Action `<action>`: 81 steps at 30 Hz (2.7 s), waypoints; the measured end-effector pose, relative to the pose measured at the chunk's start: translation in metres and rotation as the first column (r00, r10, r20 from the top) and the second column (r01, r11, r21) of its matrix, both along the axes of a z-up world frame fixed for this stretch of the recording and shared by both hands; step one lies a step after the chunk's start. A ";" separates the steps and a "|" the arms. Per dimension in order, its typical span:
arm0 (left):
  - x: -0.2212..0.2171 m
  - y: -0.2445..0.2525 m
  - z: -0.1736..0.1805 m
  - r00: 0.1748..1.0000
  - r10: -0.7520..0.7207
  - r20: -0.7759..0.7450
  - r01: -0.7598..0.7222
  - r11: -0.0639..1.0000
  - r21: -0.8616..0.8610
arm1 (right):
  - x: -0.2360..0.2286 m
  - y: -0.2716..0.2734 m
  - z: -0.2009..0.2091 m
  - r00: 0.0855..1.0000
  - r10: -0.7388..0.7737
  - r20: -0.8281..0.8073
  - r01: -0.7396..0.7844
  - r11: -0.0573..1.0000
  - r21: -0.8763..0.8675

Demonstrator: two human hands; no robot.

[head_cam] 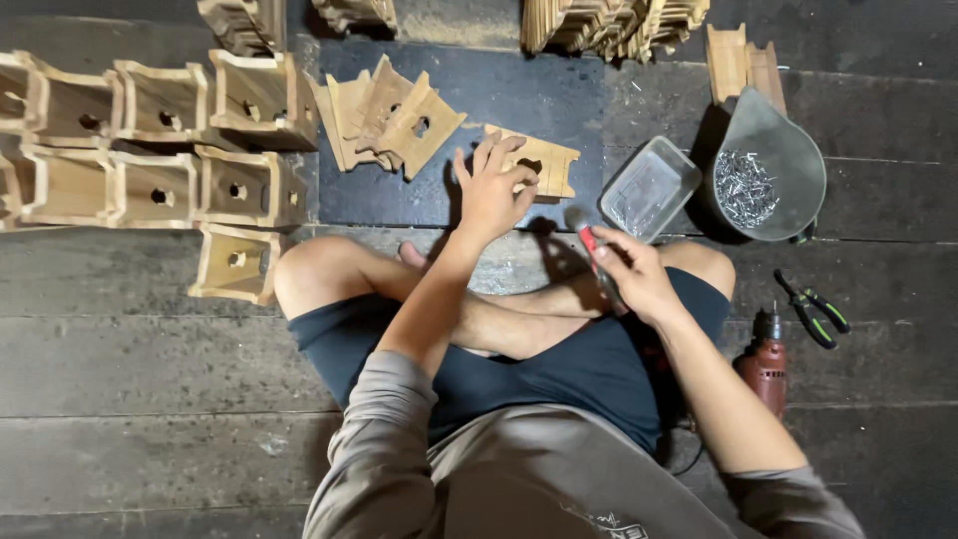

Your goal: The person assembles small wooden birdhouses by hammering nails into the wooden panels and joining the components by hand.

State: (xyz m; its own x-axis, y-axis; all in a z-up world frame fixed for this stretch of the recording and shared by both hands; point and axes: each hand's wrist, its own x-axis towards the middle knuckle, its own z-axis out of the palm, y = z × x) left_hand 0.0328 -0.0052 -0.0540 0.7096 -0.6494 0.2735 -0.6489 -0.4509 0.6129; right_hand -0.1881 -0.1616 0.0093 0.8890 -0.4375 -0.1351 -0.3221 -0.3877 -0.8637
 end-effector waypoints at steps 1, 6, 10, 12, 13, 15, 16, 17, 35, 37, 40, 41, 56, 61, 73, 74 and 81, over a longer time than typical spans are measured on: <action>-0.004 -0.003 -0.002 1.000 0.000 -0.008 0.000 1.000 0.001 | -0.002 0.005 0.000 1.000 0.000 -0.008 0.000 1.000 0.001; -0.006 -0.004 0.002 0.998 0.022 -0.059 -0.016 0.996 0.092 | 0.017 0.029 0.021 0.923 -0.161 0.350 0.010 0.918 0.397; -0.005 -0.008 -0.011 0.989 0.021 -0.146 -0.004 0.993 0.115 | 0.032 0.041 0.001 0.885 -0.200 0.419 -0.004 0.899 0.438; -0.002 -0.010 -0.028 0.980 0.016 -0.196 0.012 0.989 0.144 | 0.042 0.045 -0.010 0.897 -0.140 0.420 -0.025 0.931 0.363; -0.004 -0.010 -0.021 0.980 0.018 -0.196 0.011 0.989 0.147 | 0.044 0.044 -0.007 0.897 -0.140 0.420 -0.026 0.930 0.366; -0.006 -0.009 -0.008 0.981 0.036 -0.188 -0.007 0.988 0.154 | 0.048 0.040 -0.004 0.905 -0.106 0.413 -0.021 0.956 0.292; -0.007 -0.008 -0.004 0.981 0.041 -0.190 -0.011 0.987 0.158 | 0.047 0.041 -0.002 0.906 -0.104 0.411 -0.024 0.955 0.296; -0.008 -0.007 -0.001 0.982 0.047 -0.185 -0.019 0.988 0.150 | 0.046 0.041 0.001 0.884 -0.103 0.455 -0.014 0.969 0.248; -0.021 -0.015 -0.008 0.985 0.140 0.097 -0.154 0.977 0.150 | 0.030 0.020 0.031 0.852 -0.066 0.519 0.027 0.996 0.082; -0.029 -0.009 -0.011 0.987 0.131 0.092 -0.144 0.978 0.149 | 0.023 0.030 0.011 0.821 -0.093 0.563 0.085 0.996 0.041; -0.025 -0.013 -0.011 0.981 0.157 0.112 -0.174 0.970 0.168 | 0.033 0.025 -0.013 0.878 -0.037 0.477 0.113 0.985 -0.132; -0.026 -0.012 -0.012 0.984 0.151 0.092 -0.166 0.969 0.183 | 0.035 0.023 -0.014 0.916 -0.014 0.402 0.077 0.987 -0.142; -0.029 -0.014 -0.006 0.975 0.190 0.112 -0.209 0.958 0.197 | 0.033 0.026 -0.016 0.812 -0.074 0.579 0.208 0.963 -0.169; -0.031 -0.015 -0.004 0.980 0.170 0.104 -0.188 0.962 0.197 | 0.038 0.027 -0.037 0.890 -0.064 0.452 0.116 0.989 -0.087; -0.023 -0.019 0.001 0.978 0.191 0.084 -0.206 0.953 0.223 | 0.046 0.007 -0.027 0.884 -0.025 0.466 0.139 0.967 -0.213; -0.026 -0.019 -0.002 0.974 0.195 0.117 -0.217 0.950 0.223 | 0.042 0.010 -0.021 0.811 -0.047 0.583 0.178 0.970 -0.169; -0.031 -0.016 0.008 0.979 0.193 0.073 -0.204 0.954 0.218 | 0.040 0.018 -0.042 0.877 -0.081 0.474 0.182 0.969 -0.170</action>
State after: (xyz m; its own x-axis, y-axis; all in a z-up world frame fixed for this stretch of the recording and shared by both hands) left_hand 0.0016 -0.0211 -0.0456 0.8195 -0.5453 0.1762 -0.5596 -0.6953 0.4509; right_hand -0.1485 -0.1439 -0.0324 0.7602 -0.5276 0.3791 0.0318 -0.5527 -0.8328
